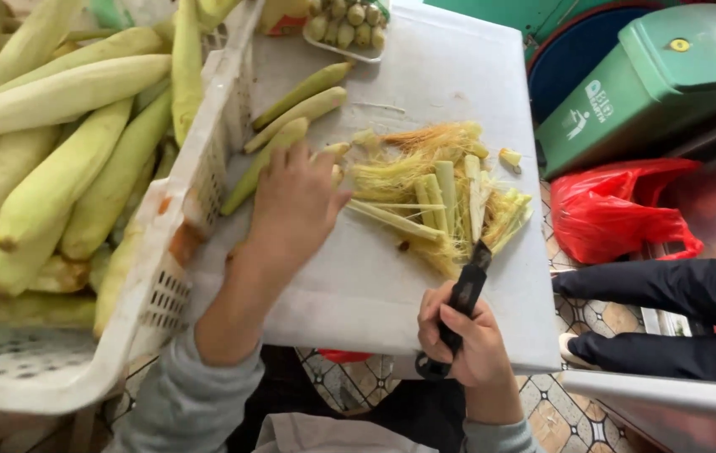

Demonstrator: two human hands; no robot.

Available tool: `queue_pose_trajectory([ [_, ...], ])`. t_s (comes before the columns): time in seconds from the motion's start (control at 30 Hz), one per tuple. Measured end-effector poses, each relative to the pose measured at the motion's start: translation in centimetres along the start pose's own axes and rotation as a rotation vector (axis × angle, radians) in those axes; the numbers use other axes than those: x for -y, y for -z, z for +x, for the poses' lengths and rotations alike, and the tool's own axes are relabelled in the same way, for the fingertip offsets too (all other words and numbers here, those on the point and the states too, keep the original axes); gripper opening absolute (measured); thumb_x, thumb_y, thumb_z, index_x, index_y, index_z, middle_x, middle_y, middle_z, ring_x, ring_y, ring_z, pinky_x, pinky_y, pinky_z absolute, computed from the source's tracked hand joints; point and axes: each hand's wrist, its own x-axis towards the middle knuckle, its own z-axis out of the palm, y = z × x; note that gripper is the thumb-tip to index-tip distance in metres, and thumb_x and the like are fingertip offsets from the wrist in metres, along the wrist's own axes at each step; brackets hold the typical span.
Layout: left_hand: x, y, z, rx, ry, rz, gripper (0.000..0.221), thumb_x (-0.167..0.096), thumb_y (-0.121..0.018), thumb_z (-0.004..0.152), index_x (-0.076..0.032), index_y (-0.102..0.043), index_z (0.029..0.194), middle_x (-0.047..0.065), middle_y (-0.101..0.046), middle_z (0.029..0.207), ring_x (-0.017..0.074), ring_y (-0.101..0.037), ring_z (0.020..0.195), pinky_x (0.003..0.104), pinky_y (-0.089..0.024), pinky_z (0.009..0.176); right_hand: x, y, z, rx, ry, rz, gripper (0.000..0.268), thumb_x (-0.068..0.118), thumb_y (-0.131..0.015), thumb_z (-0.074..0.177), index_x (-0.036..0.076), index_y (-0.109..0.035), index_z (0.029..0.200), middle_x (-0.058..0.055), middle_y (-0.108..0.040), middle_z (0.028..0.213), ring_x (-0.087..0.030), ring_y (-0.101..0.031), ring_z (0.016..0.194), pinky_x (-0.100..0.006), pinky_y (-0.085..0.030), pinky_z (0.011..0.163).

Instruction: The person uses a utility knife to peel the outer layers and remove fibers from long, pale green vegetables on a white table. They handle each vegetable one at a time, trimming ends and scraping the surface, then place the cleaned pieces into a white basket.

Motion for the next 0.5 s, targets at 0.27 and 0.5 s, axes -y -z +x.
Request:
queue_pose_trajectory([
  [0.27, 3.9, -1.9, -4.6, -0.148, -0.070, 0.163, 0.063, 0.009, -0.076, 0.055, -0.011, -0.056, 0.111, 0.013, -0.053, 0.102, 0.0331, -0.052, 0.093, 0.043, -0.048, 0.076, -0.4, 0.2, -0.2, 0.026, 0.024, -0.021, 0.019, 0.011, -0.060, 0.103, -0.007, -0.062, 0.099, -0.015, -0.052, 0.073, -0.011, -0.037, 0.043, -0.020, -0.028, 0.036],
  [0.5, 1.4, -2.8, -5.9, -0.383, -0.065, 0.131, 0.039, 0.002, -0.053, 0.089, -0.005, -0.064, 0.126, 0.025, -0.056, 0.129, 0.0422, -0.051, 0.117, 0.053, -0.046, 0.107, -0.3, -0.2, -0.2, -0.015, 0.069, -0.027, 0.019, 0.009, -0.059, 0.103, -0.009, -0.062, 0.098, -0.016, -0.049, 0.072, -0.012, -0.035, 0.042, -0.021, -0.027, 0.036],
])
